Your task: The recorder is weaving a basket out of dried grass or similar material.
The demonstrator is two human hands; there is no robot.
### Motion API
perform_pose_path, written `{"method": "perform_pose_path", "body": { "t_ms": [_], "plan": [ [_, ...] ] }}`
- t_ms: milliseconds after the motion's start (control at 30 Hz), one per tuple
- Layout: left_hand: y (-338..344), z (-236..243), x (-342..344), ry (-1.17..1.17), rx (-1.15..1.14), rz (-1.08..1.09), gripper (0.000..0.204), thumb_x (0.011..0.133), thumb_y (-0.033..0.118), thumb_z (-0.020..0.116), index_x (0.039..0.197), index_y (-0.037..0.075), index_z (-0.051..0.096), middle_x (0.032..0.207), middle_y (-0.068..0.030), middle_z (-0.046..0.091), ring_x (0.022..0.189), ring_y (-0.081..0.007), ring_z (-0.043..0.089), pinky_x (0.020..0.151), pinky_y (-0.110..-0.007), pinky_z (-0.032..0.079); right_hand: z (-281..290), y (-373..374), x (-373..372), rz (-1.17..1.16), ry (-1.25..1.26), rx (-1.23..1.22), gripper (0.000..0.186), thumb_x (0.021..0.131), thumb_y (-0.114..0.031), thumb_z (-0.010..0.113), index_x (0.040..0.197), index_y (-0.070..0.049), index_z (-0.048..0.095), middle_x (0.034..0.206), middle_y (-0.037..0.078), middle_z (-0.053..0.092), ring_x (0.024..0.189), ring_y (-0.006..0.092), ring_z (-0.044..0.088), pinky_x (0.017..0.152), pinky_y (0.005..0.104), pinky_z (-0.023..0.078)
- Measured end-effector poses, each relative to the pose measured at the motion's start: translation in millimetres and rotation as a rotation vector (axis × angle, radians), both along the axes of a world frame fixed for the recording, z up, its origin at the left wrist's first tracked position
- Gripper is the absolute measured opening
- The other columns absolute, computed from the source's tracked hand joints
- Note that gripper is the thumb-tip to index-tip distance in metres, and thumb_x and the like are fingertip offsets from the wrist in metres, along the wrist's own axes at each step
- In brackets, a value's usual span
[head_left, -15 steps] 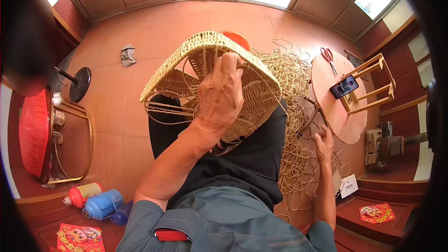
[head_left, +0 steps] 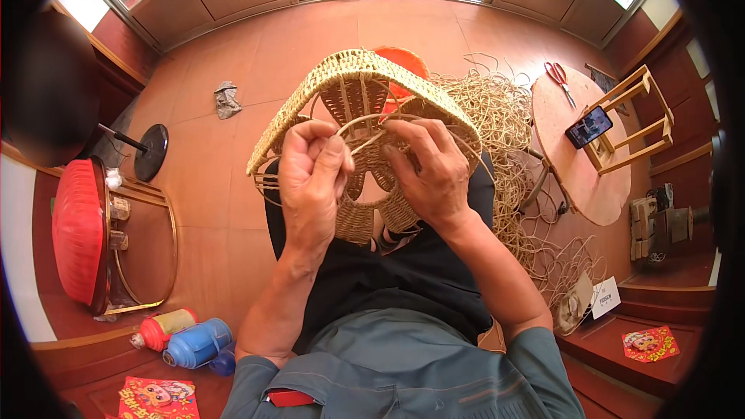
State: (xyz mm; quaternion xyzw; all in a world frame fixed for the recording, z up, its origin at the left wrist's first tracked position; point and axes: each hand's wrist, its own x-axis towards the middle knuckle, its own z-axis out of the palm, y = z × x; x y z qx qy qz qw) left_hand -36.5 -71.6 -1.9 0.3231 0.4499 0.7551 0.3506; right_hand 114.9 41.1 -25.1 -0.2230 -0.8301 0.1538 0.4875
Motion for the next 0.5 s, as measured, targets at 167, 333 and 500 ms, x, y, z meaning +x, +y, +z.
{"method": "perform_pose_path", "body": {
  "t_ms": [167,333,500],
  "plan": [
    [-53,-6,-33,-0.025,-0.048,0.067,0.024,0.114,0.013,0.067,0.135,0.008,0.058,0.088,0.0019,0.058,0.069,-0.002,0.045,0.056,-0.018,0.036,-3,4,-11,-0.06,0.012,0.011,0.029,0.089,-0.009,0.088,0.115,-0.011,0.077,0.102,0.007,0.069,0.091,0.0277,0.072,0.078,0.0416,0.059],
    [-147,-38,-135,0.002,-0.228,0.423,0.028,0.109,0.022,0.077,0.132,0.011,0.065,0.084,0.0094,0.05,0.069,-0.0017,0.039,0.065,-0.021,0.034,-5,8,-12,-0.099,0.102,0.079,0.02,0.092,-0.005,0.085,0.109,-0.008,0.074,0.102,0.009,0.07,0.092,0.0295,0.074,0.078,0.0412,0.061],
    [-297,-95,-248,-0.13,-0.472,0.72,0.022,0.108,0.037,0.079,0.106,0.018,0.067,0.07,0.0122,0.039,0.064,-0.0034,0.036,0.062,-0.027,0.029,-11,8,-16,-0.124,0.172,0.02,0.018,0.097,-0.001,0.08,0.11,-0.005,0.068,0.108,0.012,0.073,0.096,0.0338,0.076,0.08,0.0435,0.063]
  ]
}}
